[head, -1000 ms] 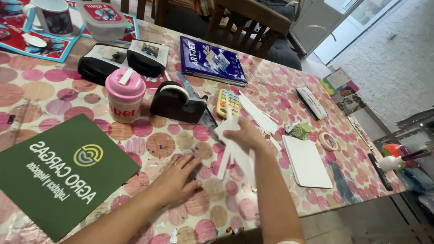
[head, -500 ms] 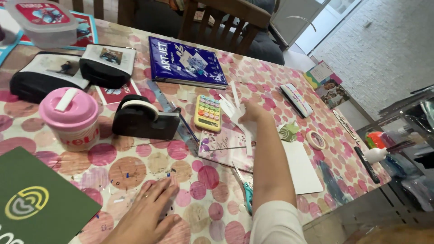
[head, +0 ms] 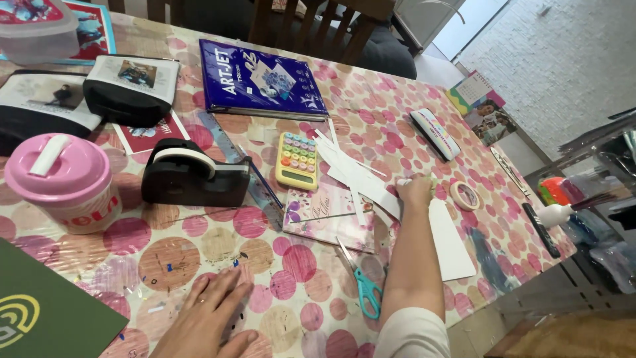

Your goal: Cutting a printed logo from a sheet of paper and aligning it on a heat press for transfer.

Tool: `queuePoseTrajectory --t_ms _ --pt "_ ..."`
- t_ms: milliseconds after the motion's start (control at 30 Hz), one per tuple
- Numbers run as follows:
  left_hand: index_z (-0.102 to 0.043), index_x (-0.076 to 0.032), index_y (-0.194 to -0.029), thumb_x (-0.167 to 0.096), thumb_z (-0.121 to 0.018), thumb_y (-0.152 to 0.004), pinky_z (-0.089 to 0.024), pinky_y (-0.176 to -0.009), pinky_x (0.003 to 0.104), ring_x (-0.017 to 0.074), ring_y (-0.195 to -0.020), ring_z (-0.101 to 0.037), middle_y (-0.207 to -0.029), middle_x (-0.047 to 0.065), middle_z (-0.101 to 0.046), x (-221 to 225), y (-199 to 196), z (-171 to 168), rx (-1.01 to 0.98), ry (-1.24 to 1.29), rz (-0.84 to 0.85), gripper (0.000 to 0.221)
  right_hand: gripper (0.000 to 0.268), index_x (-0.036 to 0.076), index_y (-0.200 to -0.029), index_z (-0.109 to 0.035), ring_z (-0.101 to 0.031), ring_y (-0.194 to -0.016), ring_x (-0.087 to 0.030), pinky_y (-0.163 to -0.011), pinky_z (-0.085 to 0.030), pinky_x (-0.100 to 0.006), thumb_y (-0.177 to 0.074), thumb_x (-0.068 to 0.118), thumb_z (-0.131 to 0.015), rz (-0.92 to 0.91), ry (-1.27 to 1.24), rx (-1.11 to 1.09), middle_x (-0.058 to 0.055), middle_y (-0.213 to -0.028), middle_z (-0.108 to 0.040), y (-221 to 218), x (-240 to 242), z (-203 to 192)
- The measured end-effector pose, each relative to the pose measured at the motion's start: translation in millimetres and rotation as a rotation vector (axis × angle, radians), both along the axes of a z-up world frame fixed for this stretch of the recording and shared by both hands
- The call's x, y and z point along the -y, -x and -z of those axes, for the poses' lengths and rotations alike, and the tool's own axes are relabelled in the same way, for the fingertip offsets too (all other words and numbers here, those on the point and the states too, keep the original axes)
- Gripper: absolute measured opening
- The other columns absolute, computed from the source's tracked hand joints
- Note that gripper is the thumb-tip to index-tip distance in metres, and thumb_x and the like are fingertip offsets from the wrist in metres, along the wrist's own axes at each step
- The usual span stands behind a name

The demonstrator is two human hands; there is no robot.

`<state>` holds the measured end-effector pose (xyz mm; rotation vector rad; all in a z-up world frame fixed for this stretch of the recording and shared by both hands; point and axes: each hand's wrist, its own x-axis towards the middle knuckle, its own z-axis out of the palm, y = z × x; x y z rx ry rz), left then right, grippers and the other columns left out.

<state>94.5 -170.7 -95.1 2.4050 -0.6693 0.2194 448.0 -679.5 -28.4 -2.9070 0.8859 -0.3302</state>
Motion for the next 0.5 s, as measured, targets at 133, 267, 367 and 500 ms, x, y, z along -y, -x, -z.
queuePoseTrajectory --t_ms 133,267,367,500 --pt "-0.047 -0.023 -0.15 -0.063 -0.078 -0.085 -0.014 -0.121 0.05 0.0248 -0.15 -0.03 -0.167 0.008 -0.03 0.5 -1.9 14.4 0.016 -0.021 -0.022 0.082 0.055 0.019 -0.136 -0.065 -0.047 -0.134 -0.042 -0.11 -0.044 -0.056 -0.088 0.043 -0.079 -0.097 -0.124 0.124 -0.017 -0.157 -0.035 40.6 -77.7 -50.8" --pt "-0.049 -0.02 -0.148 -0.063 -0.075 -0.086 -0.016 -0.121 0.051 0.0285 -0.149 -0.032 -0.165 0.01 -0.032 -0.1 -2.7 16.0 0.069 -0.025 -0.015 0.08 0.051 0.022 -0.137 -0.061 -0.054 -0.125 -0.04 -0.097 -0.057 -0.052 -0.092 0.041 -0.074 -0.268 -0.119 0.037 -0.013 -0.164 -0.033 76.0 -178.4 -97.8" --pt "-0.05 -0.02 -0.147 -0.063 -0.073 -0.088 -0.016 -0.12 0.052 0.0298 -0.148 -0.033 -0.165 0.011 -0.032 -0.2 -2.4 10.5 0.035 -0.019 -0.007 0.076 0.064 0.027 -0.147 -0.049 -0.038 -0.137 -0.043 -0.108 -0.043 -0.056 -0.09 0.054 -0.061 -0.352 -0.121 -0.242 -0.011 -0.169 -0.016 95.2 -222.1 -101.3" --pt "-0.049 -0.019 -0.147 -0.062 -0.07 -0.091 -0.013 -0.121 0.053 0.0312 -0.148 -0.031 -0.164 0.013 -0.031 -1.2 -2.2 0.7 -0.035 0.01 0.011 0.074 0.076 0.033 -0.164 -0.025 0.015 -0.158 -0.041 -0.122 -0.007 -0.07 -0.097 0.067 -0.037 -0.379 -0.217 -0.387 -0.007 -0.174 0.012 105.8 -235.9 -98.2"
